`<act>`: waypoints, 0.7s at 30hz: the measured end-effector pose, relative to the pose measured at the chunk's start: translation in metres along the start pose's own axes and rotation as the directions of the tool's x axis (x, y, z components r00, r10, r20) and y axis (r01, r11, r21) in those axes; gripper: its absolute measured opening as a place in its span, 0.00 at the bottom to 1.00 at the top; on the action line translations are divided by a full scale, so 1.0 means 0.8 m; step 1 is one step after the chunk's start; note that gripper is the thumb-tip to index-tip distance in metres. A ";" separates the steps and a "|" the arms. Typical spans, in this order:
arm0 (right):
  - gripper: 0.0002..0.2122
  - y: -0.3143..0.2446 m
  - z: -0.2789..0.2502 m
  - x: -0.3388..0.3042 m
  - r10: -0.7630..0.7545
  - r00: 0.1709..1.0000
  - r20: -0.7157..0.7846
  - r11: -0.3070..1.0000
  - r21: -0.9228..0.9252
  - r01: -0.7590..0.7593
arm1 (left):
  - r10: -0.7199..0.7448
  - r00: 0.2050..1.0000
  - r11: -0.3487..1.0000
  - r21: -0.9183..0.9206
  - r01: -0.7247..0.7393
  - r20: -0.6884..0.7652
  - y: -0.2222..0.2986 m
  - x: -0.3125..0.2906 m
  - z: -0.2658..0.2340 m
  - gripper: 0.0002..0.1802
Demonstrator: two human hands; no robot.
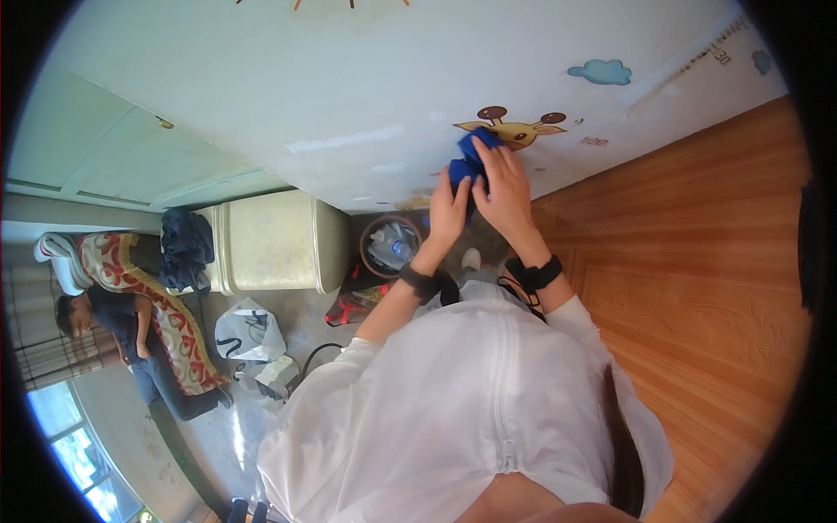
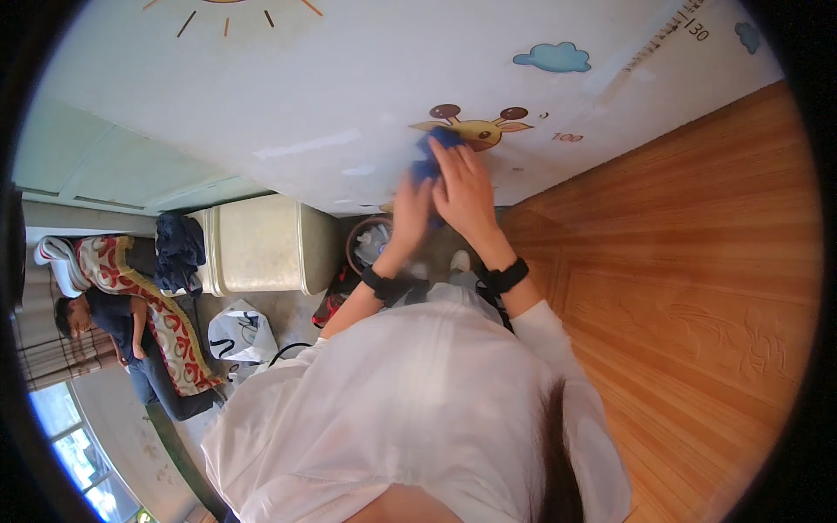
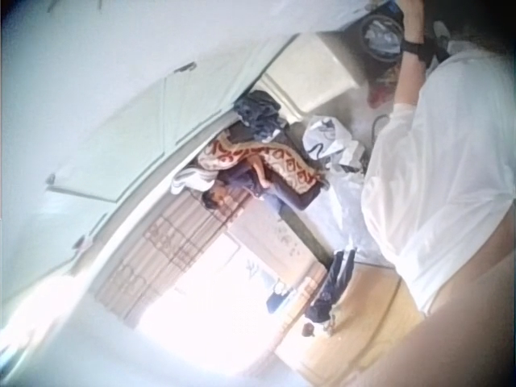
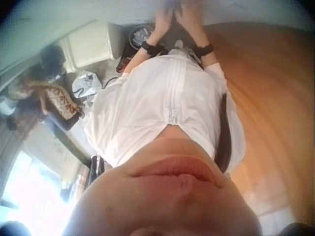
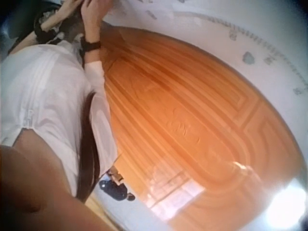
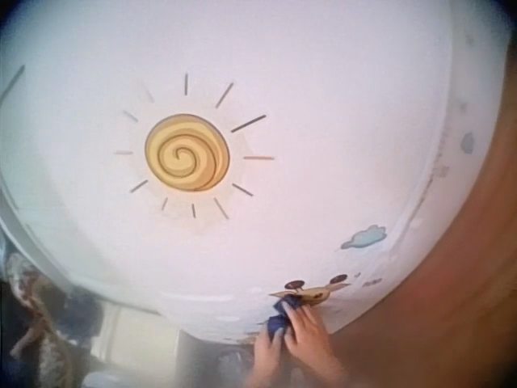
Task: The person wipes a wooden door, a white wall with stickers, a door handle, and a black glass tabletop using a blue cloth.
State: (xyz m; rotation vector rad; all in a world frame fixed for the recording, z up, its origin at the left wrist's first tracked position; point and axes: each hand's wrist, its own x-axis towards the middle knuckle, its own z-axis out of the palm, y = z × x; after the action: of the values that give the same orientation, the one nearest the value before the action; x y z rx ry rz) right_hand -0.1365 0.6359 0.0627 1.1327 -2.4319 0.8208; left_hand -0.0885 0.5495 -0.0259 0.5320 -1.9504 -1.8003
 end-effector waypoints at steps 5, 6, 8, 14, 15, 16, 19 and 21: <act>0.22 0.000 0.014 0.000 -0.039 0.998 -0.044 0.999 0.000 0.039 | -0.080 0.986 0.990 -0.102 0.096 0.146 -0.007 0.009 -0.004 0.15; 0.22 0.005 0.013 -0.002 -0.040 0.998 -0.047 0.999 -0.003 0.040 | -0.141 0.959 0.983 -0.078 0.164 0.244 -0.024 0.012 -0.002 0.15; 0.22 0.006 0.008 -0.008 0.108 0.994 -0.003 0.992 0.064 -0.108 | -0.101 0.945 0.992 -0.034 0.118 0.312 -0.019 0.007 0.001 0.15; 0.26 0.011 0.007 -0.015 0.078 0.997 -0.019 0.996 0.039 -0.078 | 0.072 0.905 0.974 -0.223 0.026 0.419 0.019 -0.019 0.009 0.14; 0.26 0.013 0.008 -0.016 0.093 0.995 -0.042 0.994 0.054 -0.090 | -0.009 0.908 0.995 -0.085 0.049 0.420 0.016 -0.016 0.003 0.14; 0.27 0.013 0.009 -0.017 0.111 0.992 -0.062 0.992 0.072 -0.107 | -0.093 0.908 0.995 0.057 0.076 0.410 0.017 -0.014 -0.005 0.15; 0.29 0.010 -0.009 -0.025 0.208 0.973 -0.098 0.973 0.120 -0.196 | -0.057 0.964 0.998 -0.023 0.065 0.260 0.048 -0.011 -0.022 0.14; 0.29 0.015 -0.015 -0.031 0.164 0.969 -0.183 0.986 0.059 -0.156 | -0.046 0.988 0.992 -0.110 0.063 0.149 0.052 -0.006 -0.027 0.12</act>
State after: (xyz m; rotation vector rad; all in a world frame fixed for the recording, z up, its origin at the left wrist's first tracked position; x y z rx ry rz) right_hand -0.1297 0.6645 0.0548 0.8396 -2.3799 0.9868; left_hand -0.0724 0.5376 0.0163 0.4299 -1.9283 -2.0231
